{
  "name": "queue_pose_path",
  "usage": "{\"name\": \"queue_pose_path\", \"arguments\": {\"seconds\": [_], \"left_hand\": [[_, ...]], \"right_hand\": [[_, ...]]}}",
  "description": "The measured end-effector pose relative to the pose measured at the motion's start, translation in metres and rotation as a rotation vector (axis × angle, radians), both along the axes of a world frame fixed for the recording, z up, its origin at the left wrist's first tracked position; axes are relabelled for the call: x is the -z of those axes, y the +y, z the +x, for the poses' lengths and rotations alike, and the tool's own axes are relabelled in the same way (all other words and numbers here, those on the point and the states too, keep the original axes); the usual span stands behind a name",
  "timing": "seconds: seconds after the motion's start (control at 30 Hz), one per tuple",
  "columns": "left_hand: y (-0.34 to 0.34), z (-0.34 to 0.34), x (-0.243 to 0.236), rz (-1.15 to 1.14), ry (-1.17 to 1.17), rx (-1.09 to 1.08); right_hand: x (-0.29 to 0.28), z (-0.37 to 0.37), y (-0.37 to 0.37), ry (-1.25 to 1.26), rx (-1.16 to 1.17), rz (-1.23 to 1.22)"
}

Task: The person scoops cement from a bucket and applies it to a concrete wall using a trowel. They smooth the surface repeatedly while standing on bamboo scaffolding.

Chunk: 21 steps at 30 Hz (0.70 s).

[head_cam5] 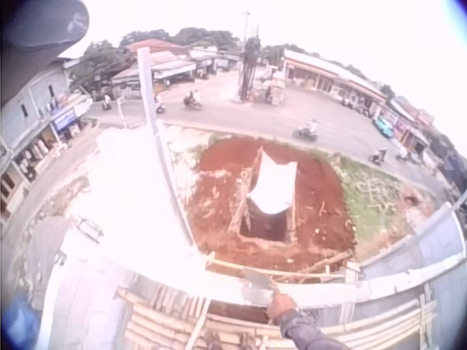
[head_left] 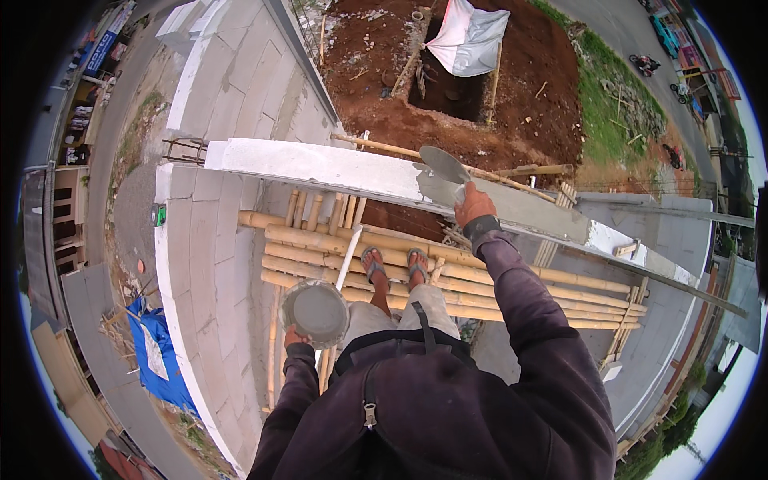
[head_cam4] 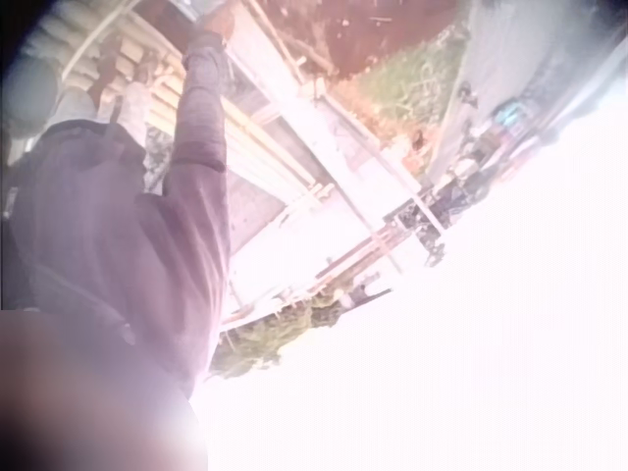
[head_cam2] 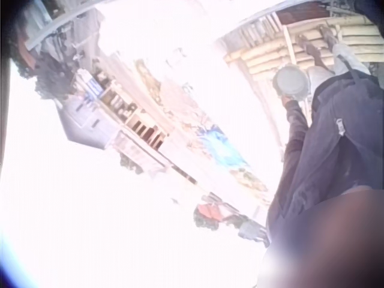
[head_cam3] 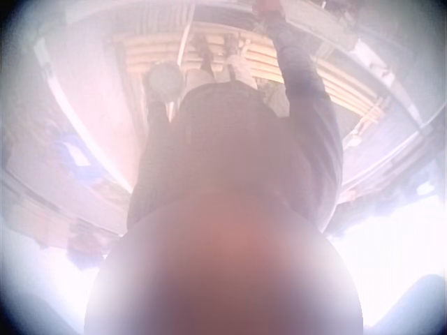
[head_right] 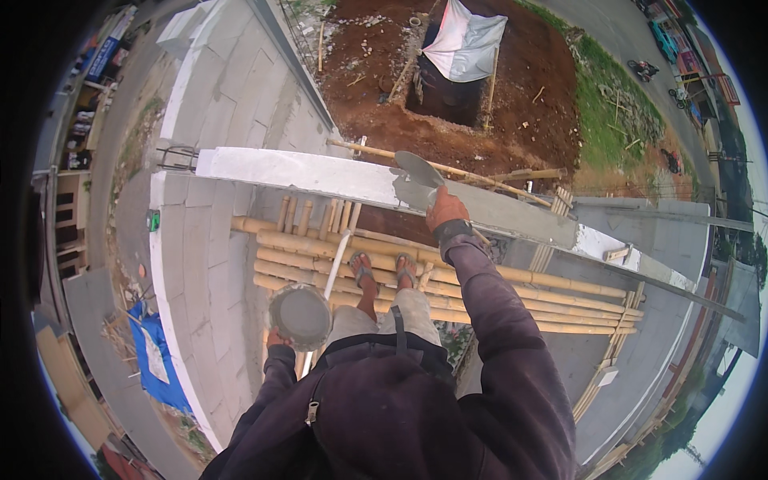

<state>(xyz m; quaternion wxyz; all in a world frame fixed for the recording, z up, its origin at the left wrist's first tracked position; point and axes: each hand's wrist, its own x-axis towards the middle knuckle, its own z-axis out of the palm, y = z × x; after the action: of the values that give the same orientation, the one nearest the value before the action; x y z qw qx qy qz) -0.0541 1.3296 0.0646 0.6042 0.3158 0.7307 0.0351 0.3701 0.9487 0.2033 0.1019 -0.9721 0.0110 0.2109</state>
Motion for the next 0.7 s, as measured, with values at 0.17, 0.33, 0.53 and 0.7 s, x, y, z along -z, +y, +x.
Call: {"name": "queue_pose_path", "arguments": {"seconds": [0.17, 0.33, 0.53, 0.7], "left_hand": [[-0.008, 0.016, 0.002, 0.036, 0.080, -0.081], [-0.003, 0.015, -0.002, 0.024, -0.002, 0.064], [0.009, 0.023, 0.005, -0.011, -0.005, 0.152], [0.018, 0.028, 0.012, 0.105, -0.060, 0.345]], "right_hand": [[0.028, -0.048, 0.005, -0.132, 0.075, 0.203], [0.052, -0.087, 0.027, -0.091, 0.266, 0.331], [0.058, -0.096, 0.042, -0.224, 0.436, 0.492], [0.069, -0.079, 0.053, -0.038, 0.742, 0.887]]}}
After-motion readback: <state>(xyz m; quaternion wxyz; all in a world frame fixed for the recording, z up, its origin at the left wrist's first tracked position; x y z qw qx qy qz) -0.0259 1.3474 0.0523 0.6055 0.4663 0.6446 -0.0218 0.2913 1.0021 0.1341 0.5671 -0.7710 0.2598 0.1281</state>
